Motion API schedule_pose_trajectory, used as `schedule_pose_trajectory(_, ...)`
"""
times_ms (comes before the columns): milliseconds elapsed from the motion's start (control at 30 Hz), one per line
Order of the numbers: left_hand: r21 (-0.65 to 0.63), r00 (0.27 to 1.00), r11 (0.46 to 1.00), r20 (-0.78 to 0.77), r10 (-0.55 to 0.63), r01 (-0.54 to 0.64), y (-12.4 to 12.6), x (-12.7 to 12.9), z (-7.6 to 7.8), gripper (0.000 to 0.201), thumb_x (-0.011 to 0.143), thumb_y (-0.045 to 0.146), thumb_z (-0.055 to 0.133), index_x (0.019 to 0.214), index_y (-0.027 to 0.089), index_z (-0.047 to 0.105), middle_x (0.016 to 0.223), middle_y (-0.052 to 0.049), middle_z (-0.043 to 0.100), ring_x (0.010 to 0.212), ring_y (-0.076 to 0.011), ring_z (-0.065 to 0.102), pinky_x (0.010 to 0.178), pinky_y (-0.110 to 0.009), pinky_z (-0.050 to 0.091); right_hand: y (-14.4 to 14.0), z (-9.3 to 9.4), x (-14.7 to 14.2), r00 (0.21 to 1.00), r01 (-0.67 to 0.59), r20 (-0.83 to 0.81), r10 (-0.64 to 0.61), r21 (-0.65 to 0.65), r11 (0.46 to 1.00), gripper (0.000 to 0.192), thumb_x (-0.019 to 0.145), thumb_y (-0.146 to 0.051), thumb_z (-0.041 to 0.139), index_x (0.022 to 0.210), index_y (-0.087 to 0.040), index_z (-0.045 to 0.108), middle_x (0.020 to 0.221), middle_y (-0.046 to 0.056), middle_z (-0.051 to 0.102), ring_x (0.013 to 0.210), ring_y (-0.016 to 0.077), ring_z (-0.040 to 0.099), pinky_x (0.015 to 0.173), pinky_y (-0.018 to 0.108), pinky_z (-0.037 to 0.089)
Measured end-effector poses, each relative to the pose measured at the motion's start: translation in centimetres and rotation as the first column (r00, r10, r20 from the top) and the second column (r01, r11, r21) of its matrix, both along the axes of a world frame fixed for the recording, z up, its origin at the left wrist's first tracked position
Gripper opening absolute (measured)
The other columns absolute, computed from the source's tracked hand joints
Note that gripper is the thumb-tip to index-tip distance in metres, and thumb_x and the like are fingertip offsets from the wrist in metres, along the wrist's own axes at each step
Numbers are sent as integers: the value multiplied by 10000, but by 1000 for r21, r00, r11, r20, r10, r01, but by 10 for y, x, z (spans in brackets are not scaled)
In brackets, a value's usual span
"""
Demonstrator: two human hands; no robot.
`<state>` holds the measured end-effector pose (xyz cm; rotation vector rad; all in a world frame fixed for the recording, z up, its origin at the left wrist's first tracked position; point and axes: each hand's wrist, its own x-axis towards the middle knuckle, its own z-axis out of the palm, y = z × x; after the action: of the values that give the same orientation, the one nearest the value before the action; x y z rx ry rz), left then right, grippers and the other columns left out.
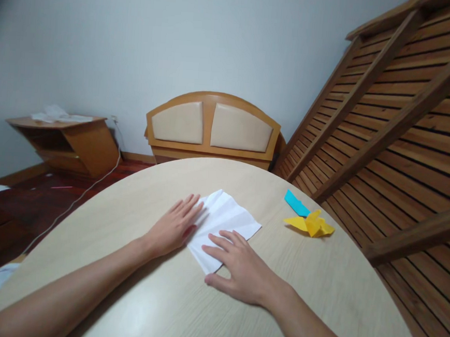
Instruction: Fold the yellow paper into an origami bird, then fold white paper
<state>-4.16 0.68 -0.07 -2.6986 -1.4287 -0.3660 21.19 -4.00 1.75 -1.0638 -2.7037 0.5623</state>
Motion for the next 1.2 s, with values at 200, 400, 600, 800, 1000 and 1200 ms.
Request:
schedule_pose_trajectory(200, -273, 994, 957, -15, -107, 99, -15, 7, 10, 547, 1036, 443, 392, 1551, 264, 356, 1645, -129, 240, 1520, -377, 187, 1173, -647, 228, -1, 2, 3, 999, 7, -52, -7, -2, 1000, 445, 990, -528, 506, 1374, -329, 609, 1510, 50, 532, 1445, 309, 380, 1189, 575, 261)
schedule_pose_trajectory(400, -266, 999, 964, -48, 10, -22, -20, 10, 9, 623, 1021, 528, 396, 1578, 271, 292, 1656, -163, 178, 1514, -445, 127, 1147, -696, 203, 2, -2, 7, 997, -25, -67, 31, 82, 996, 709, 790, -524, 765, 1430, -304, 554, 1488, 85, 548, 1388, 322, 455, 1183, 559, 291)
schedule_pose_trajectory(600, -276, 993, 954, -1, -122, 117, -19, 8, 12, 584, 1058, 466, 309, 1566, 180, 319, 1663, -142, 170, 1542, -362, 49, 1214, -604, 148, 6, 0, 6, 984, -40, -165, 60, 121, 992, 261, 971, -356, 590, 1182, -262, 710, 1301, 64, 691, 1234, 238, 598, 1137, 480, 382)
schedule_pose_trajectory(800, -294, 978, 933, 50, -204, 210, -18, 7, 17, 620, 1039, 538, 338, 1556, 195, 340, 1640, -142, 259, 1523, -374, 183, 1198, -633, 182, 7, -7, 2, 964, 59, -264, -20, 144, 988, 250, 1030, -268, 460, 1016, -221, 705, 1031, 47, 764, 1057, 213, 680, 1095, 451, 423)
schedule_pose_trajectory(1000, -210, 973, 951, 98, -210, 227, -19, 10, 13, 467, 1058, 407, 348, 1450, 206, 503, 1562, -122, 431, 1475, -351, 325, 1173, -626, 268, 6, -5, 1, 927, 260, -292, -236, 49, 964, 382, 1055, -362, 365, 827, -212, 634, 807, 45, 700, 778, 206, 661, 721, 340, 510)
schedule_pose_trajectory(1200, -183, 979, 968, 144, -145, 170, -17, 16, 8, 419, 1069, 324, 310, 1365, 224, 590, 1490, -97, 529, 1425, -306, 416, 1159, -582, 322, 9, -12, 2, 851, 349, -385, -356, -91, 933, 324, 984, -351, 526, 1280, -220, 554, 829, 4, 717, 785, 198, 681, 749, 319, 501)
